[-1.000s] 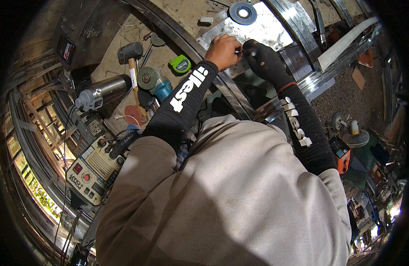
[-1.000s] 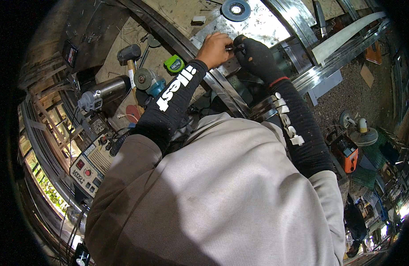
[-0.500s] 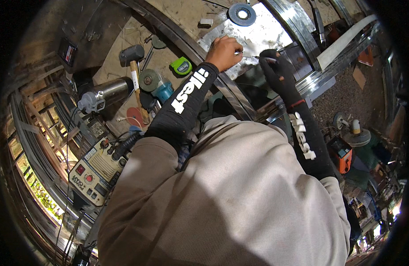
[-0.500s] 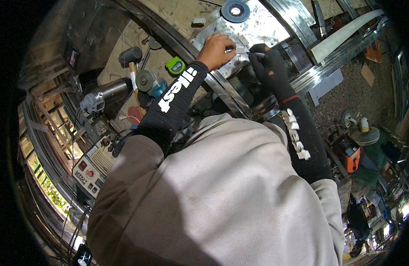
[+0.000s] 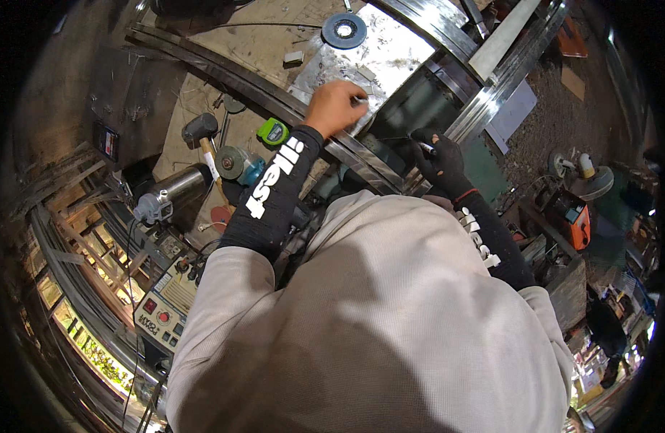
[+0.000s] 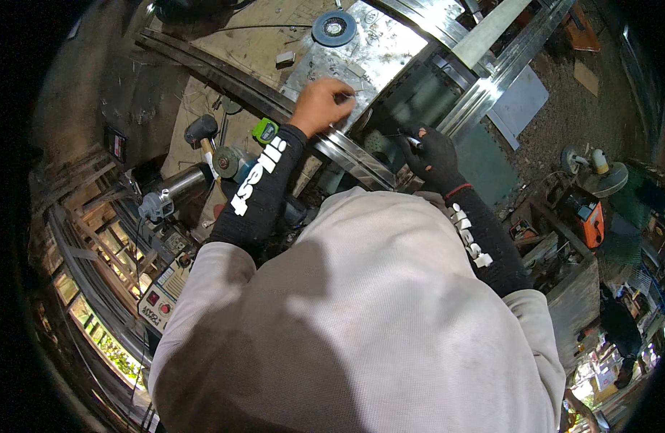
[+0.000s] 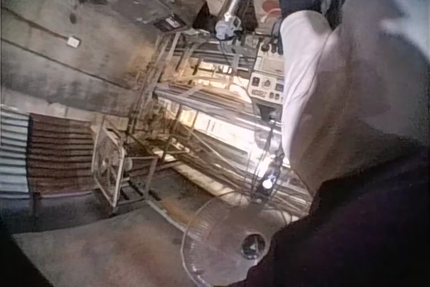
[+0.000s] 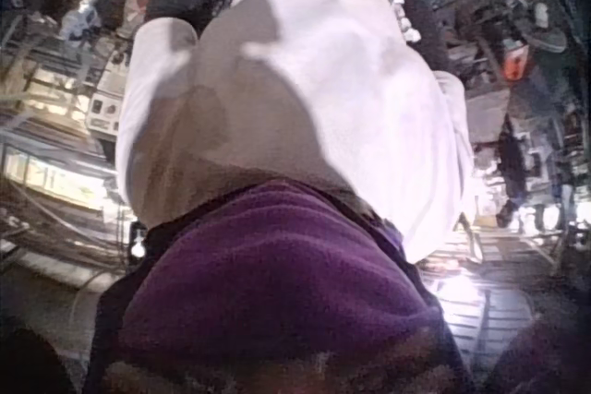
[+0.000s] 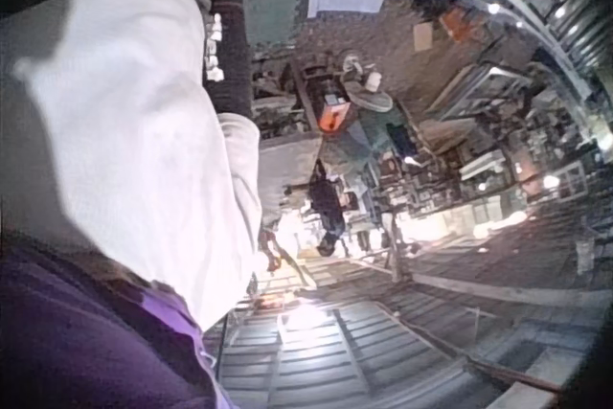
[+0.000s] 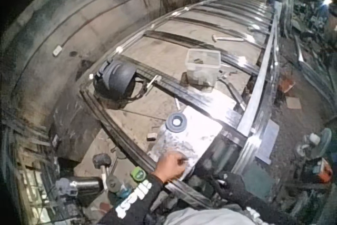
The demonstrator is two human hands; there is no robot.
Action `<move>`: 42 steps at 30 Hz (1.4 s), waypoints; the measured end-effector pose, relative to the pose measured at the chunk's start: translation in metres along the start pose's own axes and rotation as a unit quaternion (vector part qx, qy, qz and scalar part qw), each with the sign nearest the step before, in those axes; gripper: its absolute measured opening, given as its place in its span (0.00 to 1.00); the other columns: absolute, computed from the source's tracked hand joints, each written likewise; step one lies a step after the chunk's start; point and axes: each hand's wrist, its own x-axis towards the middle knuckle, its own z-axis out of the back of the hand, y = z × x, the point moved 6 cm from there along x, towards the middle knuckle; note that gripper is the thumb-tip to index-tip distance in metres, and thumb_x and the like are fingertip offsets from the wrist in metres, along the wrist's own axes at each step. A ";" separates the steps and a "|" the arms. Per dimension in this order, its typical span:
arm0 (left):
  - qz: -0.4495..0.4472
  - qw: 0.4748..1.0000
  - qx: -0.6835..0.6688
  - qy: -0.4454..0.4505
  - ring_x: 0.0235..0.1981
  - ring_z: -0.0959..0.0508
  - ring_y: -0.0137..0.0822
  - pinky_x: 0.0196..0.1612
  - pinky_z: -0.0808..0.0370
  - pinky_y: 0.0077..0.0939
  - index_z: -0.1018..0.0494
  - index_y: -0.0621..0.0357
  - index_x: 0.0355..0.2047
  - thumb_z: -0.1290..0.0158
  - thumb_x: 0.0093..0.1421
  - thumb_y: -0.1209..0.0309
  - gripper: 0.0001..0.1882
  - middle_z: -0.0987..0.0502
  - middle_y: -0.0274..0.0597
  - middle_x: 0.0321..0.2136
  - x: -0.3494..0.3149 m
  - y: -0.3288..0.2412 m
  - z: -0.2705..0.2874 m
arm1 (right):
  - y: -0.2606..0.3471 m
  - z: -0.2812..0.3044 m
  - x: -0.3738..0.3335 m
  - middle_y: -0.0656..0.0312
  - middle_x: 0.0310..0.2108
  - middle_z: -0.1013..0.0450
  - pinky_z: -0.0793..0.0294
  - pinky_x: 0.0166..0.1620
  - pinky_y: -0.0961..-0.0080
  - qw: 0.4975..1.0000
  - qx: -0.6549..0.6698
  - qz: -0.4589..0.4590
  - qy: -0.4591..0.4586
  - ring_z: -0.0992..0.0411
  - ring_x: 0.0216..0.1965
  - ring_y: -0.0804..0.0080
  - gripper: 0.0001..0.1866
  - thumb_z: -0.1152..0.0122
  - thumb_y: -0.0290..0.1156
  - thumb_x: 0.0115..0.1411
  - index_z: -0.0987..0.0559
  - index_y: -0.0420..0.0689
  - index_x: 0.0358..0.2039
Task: The person retrieves small metal pieces from a plastic container and places them on a workbench. Using a marker, they mark each piece individually while handling them one at a time. The marked pieces remain on the bench throughout the clip.
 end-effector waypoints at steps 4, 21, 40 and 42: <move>-0.049 0.996 0.077 -0.017 0.40 0.17 0.52 0.48 0.20 0.46 0.14 0.58 0.35 0.36 0.56 0.66 0.10 0.15 0.48 0.34 -0.005 -0.022 -0.020 | -0.005 -0.003 0.001 0.51 0.38 0.17 0.18 0.39 0.59 1.000 -0.022 0.001 0.018 0.16 0.36 0.51 0.12 0.31 0.33 0.66 0.16 0.47 0.48; 0.003 0.968 0.109 -0.224 0.45 0.15 0.49 0.51 0.20 0.40 0.13 0.57 0.38 0.32 0.57 0.66 0.11 0.12 0.46 0.40 0.025 0.064 0.108 | 0.002 -0.001 0.002 0.51 0.40 0.16 0.16 0.41 0.60 0.999 -0.032 -0.001 0.015 0.15 0.38 0.51 0.12 0.32 0.33 0.65 0.15 0.49 0.49; -0.157 0.939 0.262 -0.161 0.41 0.17 0.48 0.47 0.23 0.46 0.15 0.55 0.34 0.33 0.56 0.66 0.08 0.15 0.42 0.34 0.037 0.058 0.123 | -0.001 -0.001 0.000 0.53 0.37 0.16 0.18 0.38 0.60 0.999 -0.022 0.022 -0.011 0.16 0.33 0.54 0.10 0.31 0.32 0.66 0.15 0.46 0.47; -0.180 0.942 0.225 -0.170 0.41 0.17 0.47 0.47 0.23 0.45 0.16 0.55 0.34 0.33 0.55 0.66 0.08 0.15 0.42 0.33 0.035 0.043 0.116 | -0.002 -0.003 0.001 0.53 0.37 0.16 0.18 0.38 0.60 0.999 -0.030 0.018 -0.005 0.16 0.33 0.54 0.11 0.32 0.32 0.66 0.14 0.46 0.47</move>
